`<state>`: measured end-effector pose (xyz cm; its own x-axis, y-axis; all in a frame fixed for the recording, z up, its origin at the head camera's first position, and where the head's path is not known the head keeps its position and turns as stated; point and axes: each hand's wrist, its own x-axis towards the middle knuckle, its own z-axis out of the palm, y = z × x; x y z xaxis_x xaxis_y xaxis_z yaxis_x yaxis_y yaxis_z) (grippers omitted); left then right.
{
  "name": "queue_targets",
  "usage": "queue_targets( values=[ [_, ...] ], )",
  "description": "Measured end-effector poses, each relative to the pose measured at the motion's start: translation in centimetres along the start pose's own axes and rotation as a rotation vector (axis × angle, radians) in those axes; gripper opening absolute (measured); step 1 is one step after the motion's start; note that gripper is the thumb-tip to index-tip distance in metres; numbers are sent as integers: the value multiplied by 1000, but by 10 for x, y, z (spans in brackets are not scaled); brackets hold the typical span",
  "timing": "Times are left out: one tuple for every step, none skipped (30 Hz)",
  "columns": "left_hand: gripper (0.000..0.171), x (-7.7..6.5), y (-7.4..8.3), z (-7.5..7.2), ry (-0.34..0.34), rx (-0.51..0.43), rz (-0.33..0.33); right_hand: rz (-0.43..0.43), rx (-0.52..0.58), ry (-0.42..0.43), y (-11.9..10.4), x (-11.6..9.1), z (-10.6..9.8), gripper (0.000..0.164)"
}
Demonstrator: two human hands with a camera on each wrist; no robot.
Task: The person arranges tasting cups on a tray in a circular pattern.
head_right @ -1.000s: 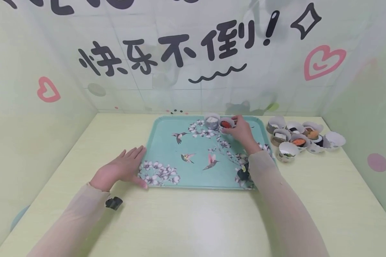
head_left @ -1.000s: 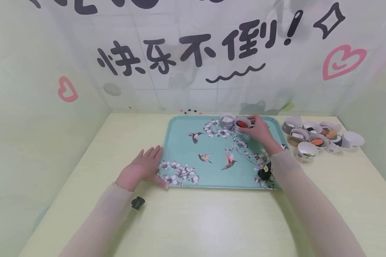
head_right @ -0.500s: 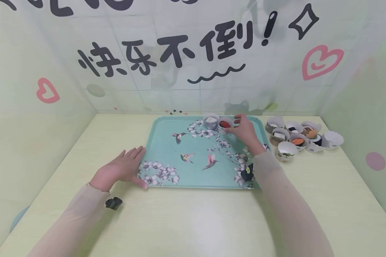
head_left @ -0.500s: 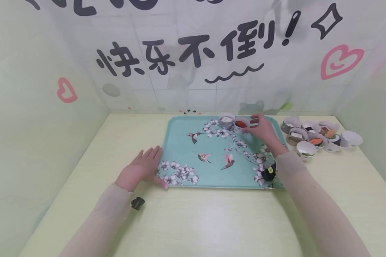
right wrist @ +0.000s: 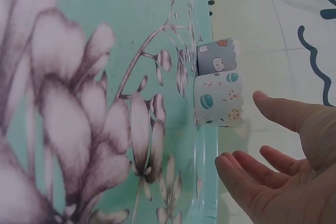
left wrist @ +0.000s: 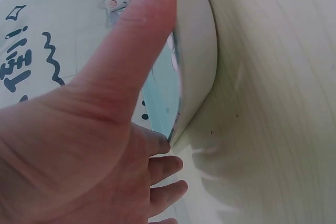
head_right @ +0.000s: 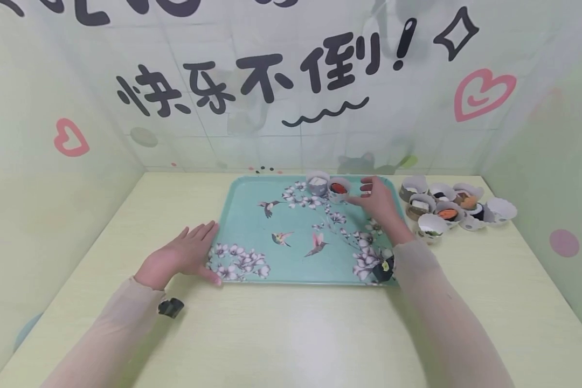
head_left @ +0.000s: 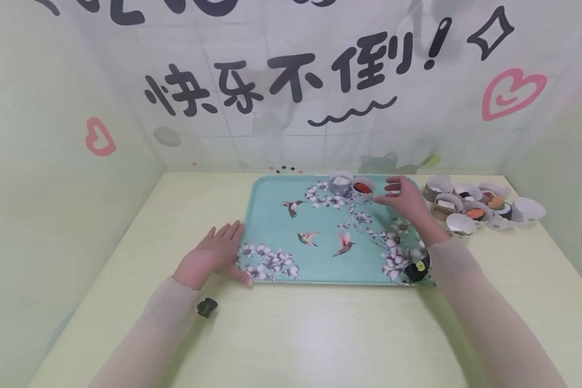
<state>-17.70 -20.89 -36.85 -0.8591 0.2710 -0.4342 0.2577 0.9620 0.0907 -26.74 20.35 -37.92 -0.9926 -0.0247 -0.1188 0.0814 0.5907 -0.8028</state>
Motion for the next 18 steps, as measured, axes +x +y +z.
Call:
queue_targets(
  values=[
    [137,0,0,0,0,0,0,-6,2,-5,0,-2,-1,68],
    [137,0,0,0,0,0,0,-12,3,-10,1,-3,-2,68],
    [137,0,0,1,0,0,0,-16,5,-18,2,-5,-2,67],
    [137,0,0,1,0,-1,-1,-20,8,-24,3,-6,-3,67],
    [137,1,-1,2,0,0,-1,-25,7,-32,4,-8,-4,67],
    [137,1,-1,2,0,1,-1,-30,6,-38,4,-10,-4,67],
    [137,1,-1,2,0,3,0,-34,1,-44,5,-12,-4,67],
    [137,1,-1,3,0,4,0,-38,-1,-48,6,-13,-5,66],
    [137,2,-1,3,1,5,1,-40,-4,-49,7,-15,-6,66],
    [137,2,-2,4,1,7,1,-43,-8,-50,7,-17,-6,65],
    [138,2,-2,4,2,8,2,-46,-8,-52,7,-19,-6,65],
    [138,2,-2,4,3,8,3,-49,-7,-52,8,-21,-7,65],
    [138,2,-2,4,4,7,3,-50,-5,-55,8,-23,-8,65],
    [138,2,-1,4,4,7,3,-51,-1,-58,8,-26,-9,64],
    [138,2,-1,4,4,6,2,-52,3,-60,8,-28,-9,65],
    [137,2,-1,4,5,6,3,-53,1,-66,8,-30,-11,65],
    [137,1,-1,4,5,5,3,-52,1,-70,8,-33,-12,66],
    [137,1,-1,4,5,4,3,-51,-4,-71,8,-35,-13,67]
  ],
)
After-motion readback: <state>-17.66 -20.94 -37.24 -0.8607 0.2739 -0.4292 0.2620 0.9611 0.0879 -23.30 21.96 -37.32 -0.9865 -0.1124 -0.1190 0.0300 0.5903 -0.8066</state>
